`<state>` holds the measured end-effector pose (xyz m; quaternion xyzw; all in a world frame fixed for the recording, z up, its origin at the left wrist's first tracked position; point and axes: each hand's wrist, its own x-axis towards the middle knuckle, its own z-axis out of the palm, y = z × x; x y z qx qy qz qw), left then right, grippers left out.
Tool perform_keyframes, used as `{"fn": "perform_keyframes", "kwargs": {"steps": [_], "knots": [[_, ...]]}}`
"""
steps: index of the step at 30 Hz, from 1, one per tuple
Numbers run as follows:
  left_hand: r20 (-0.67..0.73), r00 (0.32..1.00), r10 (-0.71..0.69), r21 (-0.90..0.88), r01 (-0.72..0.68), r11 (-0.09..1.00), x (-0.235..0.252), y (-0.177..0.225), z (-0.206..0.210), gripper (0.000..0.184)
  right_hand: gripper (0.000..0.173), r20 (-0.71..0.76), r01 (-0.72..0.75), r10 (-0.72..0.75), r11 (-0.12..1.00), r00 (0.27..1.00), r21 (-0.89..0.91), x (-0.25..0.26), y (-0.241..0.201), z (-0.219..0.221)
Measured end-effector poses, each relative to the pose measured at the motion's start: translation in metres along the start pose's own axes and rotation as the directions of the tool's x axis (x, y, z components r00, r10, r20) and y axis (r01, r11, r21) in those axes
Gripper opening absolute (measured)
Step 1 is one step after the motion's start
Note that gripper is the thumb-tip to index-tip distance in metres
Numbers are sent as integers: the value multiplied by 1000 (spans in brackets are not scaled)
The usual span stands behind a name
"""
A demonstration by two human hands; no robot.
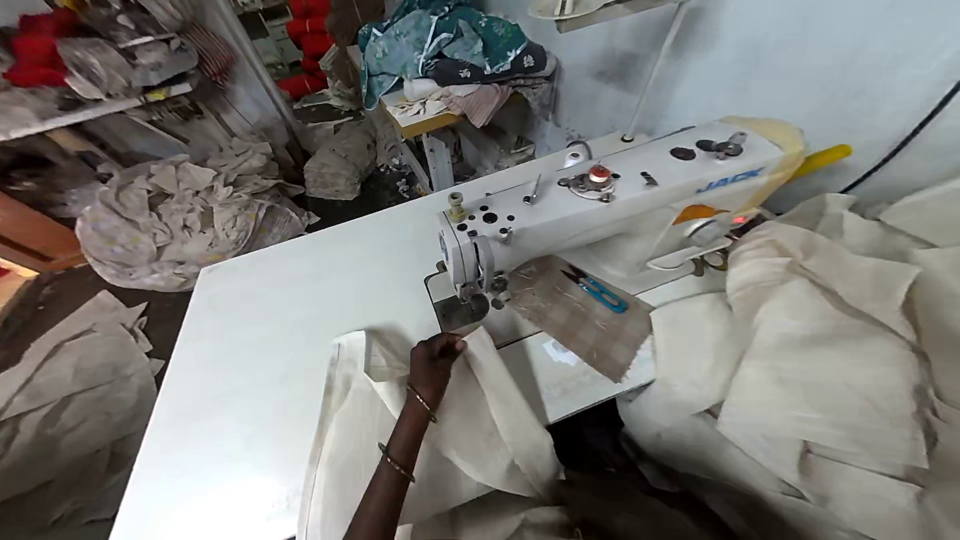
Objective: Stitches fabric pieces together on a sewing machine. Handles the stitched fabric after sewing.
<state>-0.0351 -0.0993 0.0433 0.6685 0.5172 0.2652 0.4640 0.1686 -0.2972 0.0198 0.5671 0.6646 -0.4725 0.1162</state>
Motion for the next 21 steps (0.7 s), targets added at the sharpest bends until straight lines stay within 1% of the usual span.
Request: {"fn": "perform_keyframes", "kwargs": {"steps": [1,2,3,4,5,6,7,8,9,10,11,12,13,14,15,16,17,18,19,20,21], "knots": [[25,999,25,-21,-24,999,-4,1,1,15,30,-57,75,-71,994,996,82,-1,14,-13],[54,997,52,-31,-51,998,-10,2,1,15,26,-187,166,-132,970,973,178,-1,21,-27],[90,992,84,-29,-81,996,-15,4,1,16,27,-328,236,-140,933,934,273,-2,16,-46],[129,984,121,-20,-120,993,-19,7,2,18,31,-457,291,-109,890,883,350,-1,6,-67],[156,974,163,-12,-163,987,-20,10,4,19,37,-554,352,-80,844,828,404,4,-5,-85],[170,967,191,-11,-192,981,-21,13,7,20,39,-604,408,-58,788,795,461,14,-13,-98],[173,964,202,-5,-205,979,-20,16,11,20,35,-628,449,-25,722,778,527,27,-19,-105],[163,967,197,18,-203,979,-18,18,13,20,25,-642,470,26,659,766,588,41,-25,-108],[149,972,181,62,-191,980,-14,21,14,20,18,-653,471,83,625,753,623,54,-31,-109],[145,978,151,132,-170,977,-8,22,14,20,16,-668,444,134,650,732,617,66,-36,-110],[149,983,110,216,-141,966,0,23,17,21,18,-706,395,162,734,689,553,77,-38,-111],[152,986,68,302,-111,947,9,22,22,23,19,-771,342,157,829,617,443,88,-40,-110],[134,990,36,362,-83,929,18,16,29,24,20,-850,303,103,906,517,294,104,-38,-105],[91,996,18,392,-52,919,26,10,37,24,21,-915,272,14,953,404,135,122,-33,-99],[26,999,23,389,-31,921,34,3,43,23,23,-945,246,-81,969,317,0,138,-28,-94],[-45,998,45,370,-25,929,40,-2,47,21,23,-953,226,-167,968,254,-109,148,-25,-91],[-100,993,69,352,-29,935,42,-7,50,22,23,-945,210,-237,959,225,-191,153,-23,-88],[-124,987,98,359,-48,932,40,-12,51,24,24,-927,188,-285,952,245,-243,154,-21,-83],[-109,984,141,401,-86,912,34,-17,50,25,28,-899,162,-308,949,312,-269,152,-20,-79],[-65,979,195,460,-144,876,25,-22,50,28,35,-864,127,-316,949,392,-289,148,-20,-77],[-25,965,260,498,-213,840,15,-28,50,35,39,-836,92,-313,948,452,-305,144,-21,-79]]}}
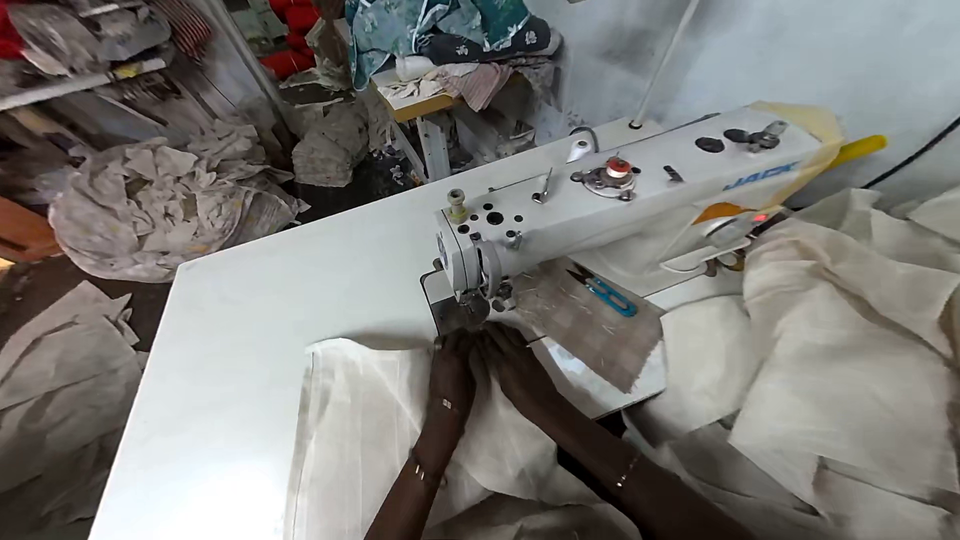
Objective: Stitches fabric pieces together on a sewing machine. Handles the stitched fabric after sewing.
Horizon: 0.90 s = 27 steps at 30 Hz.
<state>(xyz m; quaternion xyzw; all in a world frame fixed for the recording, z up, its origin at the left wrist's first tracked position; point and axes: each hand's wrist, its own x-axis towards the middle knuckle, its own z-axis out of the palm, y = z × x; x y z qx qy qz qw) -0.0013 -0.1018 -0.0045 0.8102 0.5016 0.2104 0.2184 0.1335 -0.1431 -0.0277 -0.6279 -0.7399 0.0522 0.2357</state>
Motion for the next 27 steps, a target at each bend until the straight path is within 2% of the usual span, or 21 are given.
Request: {"fn": "perform_keyframes", "kwargs": {"steps": [2,4,9,13,17,21,22,24,26,27], "knots": [[-96,982,164,68,-158,985,-21,-11,11,45,45,87,-24,27,999,996,-35,1,-2,-8],[-127,966,226,106,-213,971,-25,-17,14,49,43,69,-26,32,996,997,-88,3,-3,-5],[-55,981,187,83,-182,980,1,-16,9,45,46,74,-78,87,990,994,-114,22,5,-2],[-90,977,193,80,-186,979,7,-17,11,43,53,180,-142,160,984,971,-109,30,2,-8],[-59,984,171,43,-168,985,12,-21,9,43,47,51,-109,113,991,992,-76,35,3,0],[-19,988,155,73,-153,985,17,-21,9,44,50,206,-119,113,993,972,20,39,14,-13],[5,990,139,76,-139,987,18,-21,8,45,46,190,-115,104,992,976,48,37,21,-22],[55,992,117,84,-121,989,21,-20,5,46,31,-57,-129,134,989,989,78,24,39,-52],[56,990,130,99,-135,986,22,-20,3,45,35,-304,-262,248,965,920,-8,6,79,-94],[62,989,131,100,-137,986,22,-20,2,45,40,-370,-356,322,934,872,-26,-4,106,-111]]}}
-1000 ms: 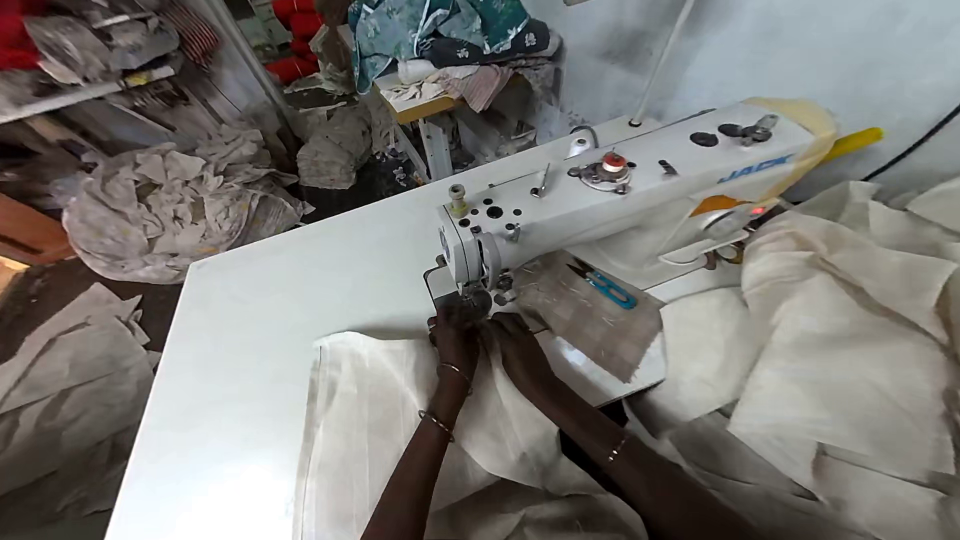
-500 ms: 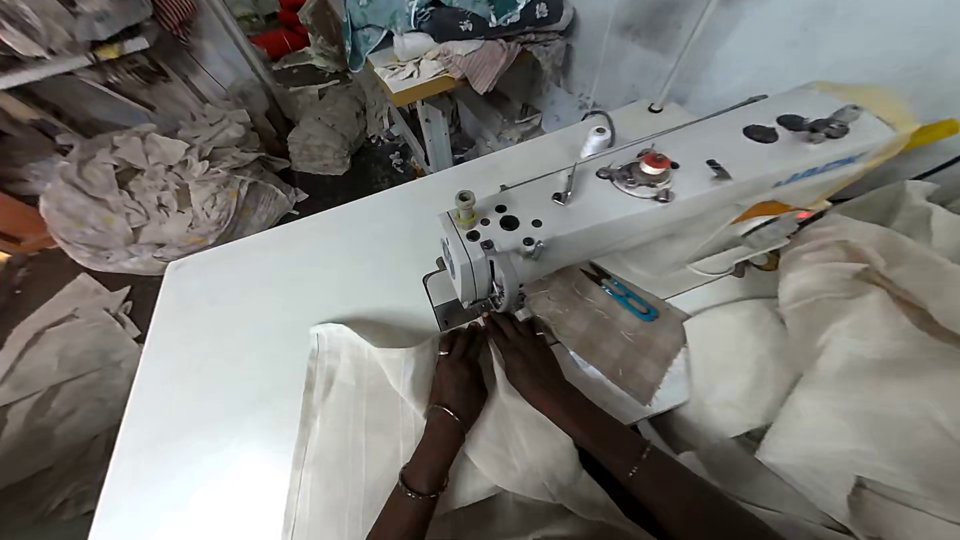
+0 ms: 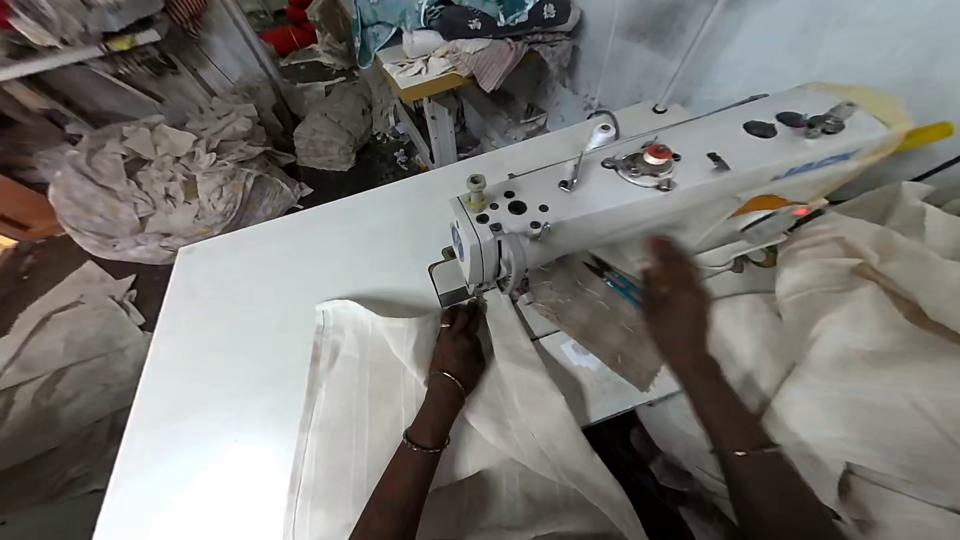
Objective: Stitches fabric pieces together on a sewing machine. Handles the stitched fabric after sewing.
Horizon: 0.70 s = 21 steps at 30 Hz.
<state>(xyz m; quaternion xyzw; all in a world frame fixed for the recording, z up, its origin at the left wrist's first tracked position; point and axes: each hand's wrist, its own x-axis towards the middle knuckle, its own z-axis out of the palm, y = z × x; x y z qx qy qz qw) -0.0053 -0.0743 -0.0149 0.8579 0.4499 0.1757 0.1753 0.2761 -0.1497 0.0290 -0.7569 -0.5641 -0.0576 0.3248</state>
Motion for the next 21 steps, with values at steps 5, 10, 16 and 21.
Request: {"fn": "perform_keyframes", "kwargs": {"steps": [5,10,16,21], "knots": [[42,998,-38,-33,39,999,2,4,-4,45,40,84,-63,71,993,994,-96,-5,89,-3],[49,998,-26,-52,29,998,4,2,-7,45,39,261,-54,47,998,964,19,-69,-26,-67],[-437,762,-478,-728,13,686,-63,-50,-23,26,46,940,-83,148,988,308,-128,-176,-98,-78],[-577,208,-789,-806,12,592,-160,-112,-58,29,20,775,-323,-98,871,624,371,-179,-70,-107]]}}
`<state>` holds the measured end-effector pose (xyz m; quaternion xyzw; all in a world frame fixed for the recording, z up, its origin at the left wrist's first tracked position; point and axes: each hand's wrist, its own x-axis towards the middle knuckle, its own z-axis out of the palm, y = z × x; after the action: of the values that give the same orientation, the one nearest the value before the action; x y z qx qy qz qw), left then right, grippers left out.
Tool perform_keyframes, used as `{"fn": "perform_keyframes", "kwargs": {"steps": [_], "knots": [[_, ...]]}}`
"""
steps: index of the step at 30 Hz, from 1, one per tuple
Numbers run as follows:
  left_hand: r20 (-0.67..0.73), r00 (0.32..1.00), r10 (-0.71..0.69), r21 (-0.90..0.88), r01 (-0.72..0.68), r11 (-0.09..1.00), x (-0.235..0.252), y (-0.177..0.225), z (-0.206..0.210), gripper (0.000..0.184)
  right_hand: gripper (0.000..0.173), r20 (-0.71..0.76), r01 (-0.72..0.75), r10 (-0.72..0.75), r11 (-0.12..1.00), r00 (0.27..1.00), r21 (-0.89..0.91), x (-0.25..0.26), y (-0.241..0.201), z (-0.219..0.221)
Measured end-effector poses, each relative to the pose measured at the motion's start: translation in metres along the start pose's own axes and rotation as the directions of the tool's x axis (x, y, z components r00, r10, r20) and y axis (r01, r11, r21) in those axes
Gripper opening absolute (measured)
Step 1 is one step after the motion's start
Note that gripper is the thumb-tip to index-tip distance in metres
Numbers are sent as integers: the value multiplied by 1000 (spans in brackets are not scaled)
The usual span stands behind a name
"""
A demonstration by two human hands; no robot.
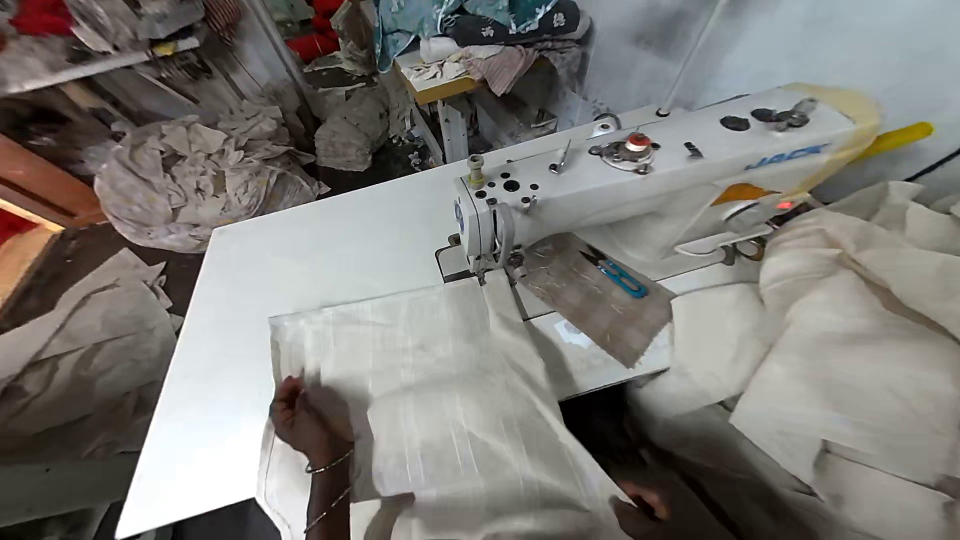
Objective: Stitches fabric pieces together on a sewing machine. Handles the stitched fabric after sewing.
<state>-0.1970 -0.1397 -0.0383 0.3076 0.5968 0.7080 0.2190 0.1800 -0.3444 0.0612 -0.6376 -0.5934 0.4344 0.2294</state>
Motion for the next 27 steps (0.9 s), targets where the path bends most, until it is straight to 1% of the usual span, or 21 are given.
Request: {"fn": "perform_keyframes", "kwargs": {"steps": [2,3,4,5,6,7,8,9,10,11,12,13,14,15,17,19,22,23,25,26,27], "knots": [[-40,997,61,231,-51,972,-2,5,-12,33,16,35,56,-61,991,998,123,-4,-8,-11],[14,994,110,364,-107,925,-11,11,-9,35,14,66,71,-79,991,995,116,-4,-10,-11],[142,980,141,454,-191,870,-27,20,0,36,13,112,85,-92,994,989,71,-2,-11,-10],[298,950,97,472,-235,850,-52,33,16,35,12,174,92,-93,996,980,12,1,-13,-8],[470,881,-44,455,-199,868,-83,47,33,34,11,248,85,-70,995,966,-51,4,-16,-4],[637,732,-241,410,-57,910,-117,59,49,37,14,325,75,-38,992,945,-101,7,-17,1],[771,483,-415,398,145,906,-150,68,60,42,17,387,75,-17,988,922,-135,9,-17,8],[826,239,-511,432,315,845,-179,76,64,47,19,435,79,-4,985,900,-155,11,-17,12],[830,45,-556,495,401,771,-201,84,63,53,18,467,108,-27,983,884,-147,13,-17,13],[819,-57,-571,537,427,728,-218,85,57,53,15,492,164,-90,980,866,-109,17,-13,12],[831,-104,-546,532,434,727,-229,80,50,47,13,504,238,-178,970,845,-57,23,-8,8],[873,-119,-473,475,427,770,-235,67,42,42,12,498,303,-260,953,827,-7,32,-2,5],[920,-111,-376,388,399,831,-238,51,36,37,14,461,324,-301,946,835,31,44,1,4],[945,-99,-311,325,352,878,-240,42,33,34,17,363,313,-308,949,879,45,58,1,4],[903,-164,-398,428,252,868,-241,50,40,34,22,46,267,-265,963,963,-38,92,-4,14],[865,-207,-457,492,173,853,-242,64,46,38,31,-143,161,-188,970,972,-182,124,-7,25],[868,-224,-443,439,-68,896,-238,82,54,38,43,-246,37,-108,961,963,-275,144,-15,32],[856,-240,-458,434,-147,889,-235,88,57,38,42,-287,55,-141,956,947,-287,144,-16,32],[802,-297,-518,439,-295,849,-225,102,64,39,37,-424,170,-293,938,857,-303,145,-8,34],[780,-323,-536,414,-376,829,-217,108,68,41,35,-451,209,-331,931,829,-299,146,-5,34],[818,-298,-492,334,-451,828,-210,110,67,41,35,-432,218,-328,934,840,-284,146,-5,33]]}}
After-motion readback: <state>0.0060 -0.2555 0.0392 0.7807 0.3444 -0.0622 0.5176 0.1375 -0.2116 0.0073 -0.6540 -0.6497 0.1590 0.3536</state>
